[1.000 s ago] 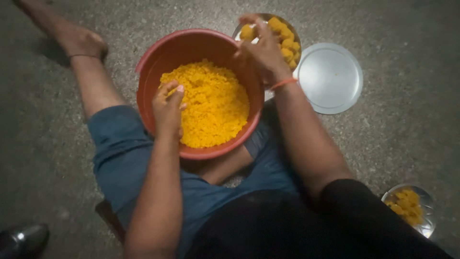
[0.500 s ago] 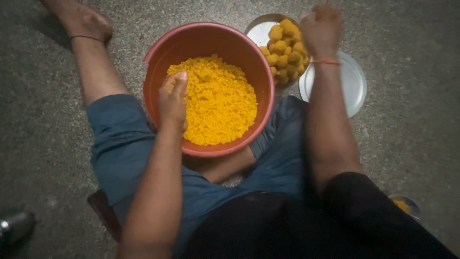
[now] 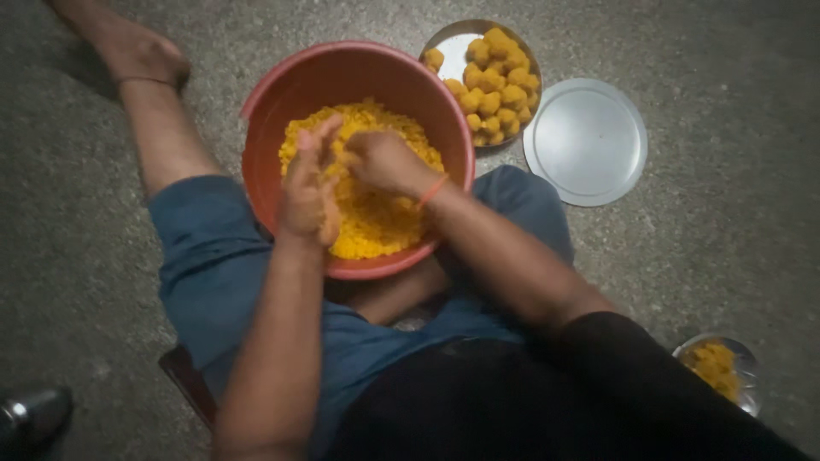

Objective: The person sits on the floor with a large basin of yellow boondi mixture and rolls handfuls of it between their palms into round balls, placing each finished ball onto a metal plate beside the basin, repeating this cycle continuously.

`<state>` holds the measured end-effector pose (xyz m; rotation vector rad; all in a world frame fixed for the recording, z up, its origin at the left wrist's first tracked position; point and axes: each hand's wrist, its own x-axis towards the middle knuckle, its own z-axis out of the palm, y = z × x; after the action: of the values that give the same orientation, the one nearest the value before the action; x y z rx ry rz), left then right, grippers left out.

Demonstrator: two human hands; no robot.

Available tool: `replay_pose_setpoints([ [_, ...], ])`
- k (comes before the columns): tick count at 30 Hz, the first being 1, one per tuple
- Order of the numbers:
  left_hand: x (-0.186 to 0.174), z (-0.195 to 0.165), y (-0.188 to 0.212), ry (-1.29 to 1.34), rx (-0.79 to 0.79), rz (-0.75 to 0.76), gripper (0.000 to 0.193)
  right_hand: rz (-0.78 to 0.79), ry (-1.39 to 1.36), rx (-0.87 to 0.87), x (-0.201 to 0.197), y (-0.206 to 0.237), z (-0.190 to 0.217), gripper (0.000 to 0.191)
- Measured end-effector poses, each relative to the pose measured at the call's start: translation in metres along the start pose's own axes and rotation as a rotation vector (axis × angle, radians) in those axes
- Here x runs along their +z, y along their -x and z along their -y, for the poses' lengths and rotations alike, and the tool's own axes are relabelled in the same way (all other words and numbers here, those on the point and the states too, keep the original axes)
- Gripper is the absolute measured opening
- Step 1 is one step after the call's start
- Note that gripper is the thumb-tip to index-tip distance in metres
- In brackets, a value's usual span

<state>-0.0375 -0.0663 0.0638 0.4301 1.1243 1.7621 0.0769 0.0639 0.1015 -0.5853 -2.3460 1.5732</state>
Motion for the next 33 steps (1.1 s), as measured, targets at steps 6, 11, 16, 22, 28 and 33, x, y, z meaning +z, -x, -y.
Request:
replay_pose_setpoints([
  [6, 0.002, -0.007, 0.001, 0.081, 0.01, -0.09, 0.057, 0.006, 0.436, -0.468, 0.011, 0.022, -0.006, 0.044],
  [11, 0.002, -0.025, 0.003, 0.275, 0.105, -0.131, 0.056, -0.008, 0.686, -0.426, 0.007, 0.025, 0.021, 0.008],
  [16, 0.0, -0.032, 0.011, -0.121, 0.393, -0.228, 0.055, -0.47, 0.736, -0.447, -0.077, -0.011, -0.023, 0.008],
  [22, -0.004, -0.012, 0.003, -0.26, 0.248, -0.211, 0.046, -0.3, 0.756, 0.091, -0.157, -0.081, -0.087, 0.026],
  [28, -0.014, -0.002, 0.003, -0.272, 0.192, -0.233, 0.034, -0.272, 0.739, 0.314, -0.142, -0.095, -0.125, 0.049],
  [33, -0.012, -0.003, 0.001, -0.314, 0.175, -0.228, 0.032, -0.389, 0.716, 0.291, -0.132, -0.092, -0.141, 0.03],
])
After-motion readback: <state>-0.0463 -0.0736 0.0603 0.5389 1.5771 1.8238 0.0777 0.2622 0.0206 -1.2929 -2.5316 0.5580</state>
